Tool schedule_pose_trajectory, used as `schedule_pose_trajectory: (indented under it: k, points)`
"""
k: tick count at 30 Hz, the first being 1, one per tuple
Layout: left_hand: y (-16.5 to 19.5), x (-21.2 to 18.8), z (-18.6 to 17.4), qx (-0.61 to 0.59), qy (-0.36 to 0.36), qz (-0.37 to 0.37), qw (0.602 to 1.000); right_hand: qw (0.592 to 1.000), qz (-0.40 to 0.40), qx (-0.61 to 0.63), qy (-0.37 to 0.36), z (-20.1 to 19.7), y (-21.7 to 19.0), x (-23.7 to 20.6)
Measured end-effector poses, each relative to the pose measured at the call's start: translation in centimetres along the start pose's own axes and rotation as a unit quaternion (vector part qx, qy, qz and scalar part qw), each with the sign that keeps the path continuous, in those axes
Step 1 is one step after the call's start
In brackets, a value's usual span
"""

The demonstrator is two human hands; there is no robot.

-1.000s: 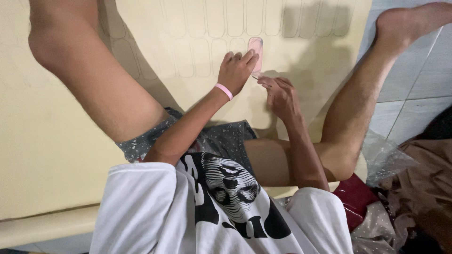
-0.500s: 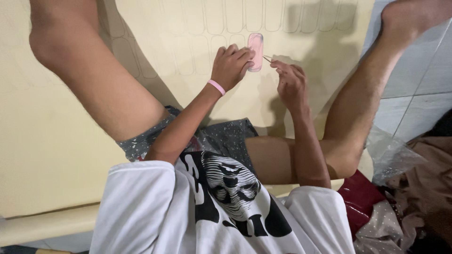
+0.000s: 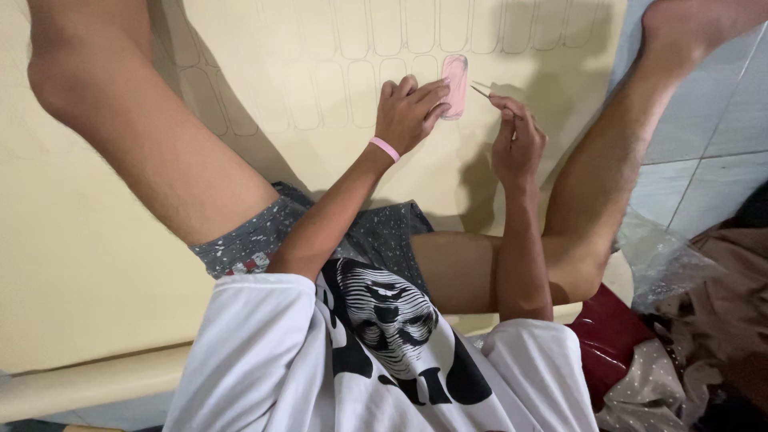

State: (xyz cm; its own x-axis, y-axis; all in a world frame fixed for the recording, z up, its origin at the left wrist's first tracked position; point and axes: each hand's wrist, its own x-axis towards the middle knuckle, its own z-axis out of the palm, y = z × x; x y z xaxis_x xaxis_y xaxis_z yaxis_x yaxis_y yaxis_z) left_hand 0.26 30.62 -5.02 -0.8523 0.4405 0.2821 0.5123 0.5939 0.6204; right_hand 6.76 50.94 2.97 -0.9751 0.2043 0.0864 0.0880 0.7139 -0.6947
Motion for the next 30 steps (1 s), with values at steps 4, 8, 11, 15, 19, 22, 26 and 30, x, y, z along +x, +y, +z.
schedule_pose_trajectory:
  k: [4,8,11,15,19,22,26,30]
  points:
    - [0.09,0.08,-0.33,0.002,0.005,0.004,1.0,0.999,-0.035,0.011,0.002,0.34,0.29,0.0]
    - [0.2,0.2,-0.37,0.009,0.015,0.009,1.0,1.0,-0.012,0.003,-0.003,0.4,0.56,-0.05]
    - [0.23,0.28,-0.29,0.009,0.004,0.005,1.0,0.999,-0.041,0.011,-0.004,0.44,0.75,0.09]
    - [0.26,0.28,-0.15,0.009,0.007,0.006,1.0,0.999,-0.034,0.0,-0.001,0.27,0.58,0.13]
    - [0.22,0.28,-0.17,0.009,0.01,0.015,1.0,0.999,-0.044,0.005,0.001,0.01,0.16,0.12]
    - [0.34,0.41,-0.35,0.011,0.006,0.017,1.0,1.0,-0.016,-0.01,-0.002,-0.11,0.05,0.17]
    - [0.62,0.61,-0.8,0.017,0.003,0.02,1.0,1.0,-0.002,-0.018,-0.006,-0.12,0.36,0.04]
    - [0.63,0.62,-0.71,0.05,0.001,0.039,0.998,1.0,-0.017,-0.019,-0.002,0.02,1.0,0.16]
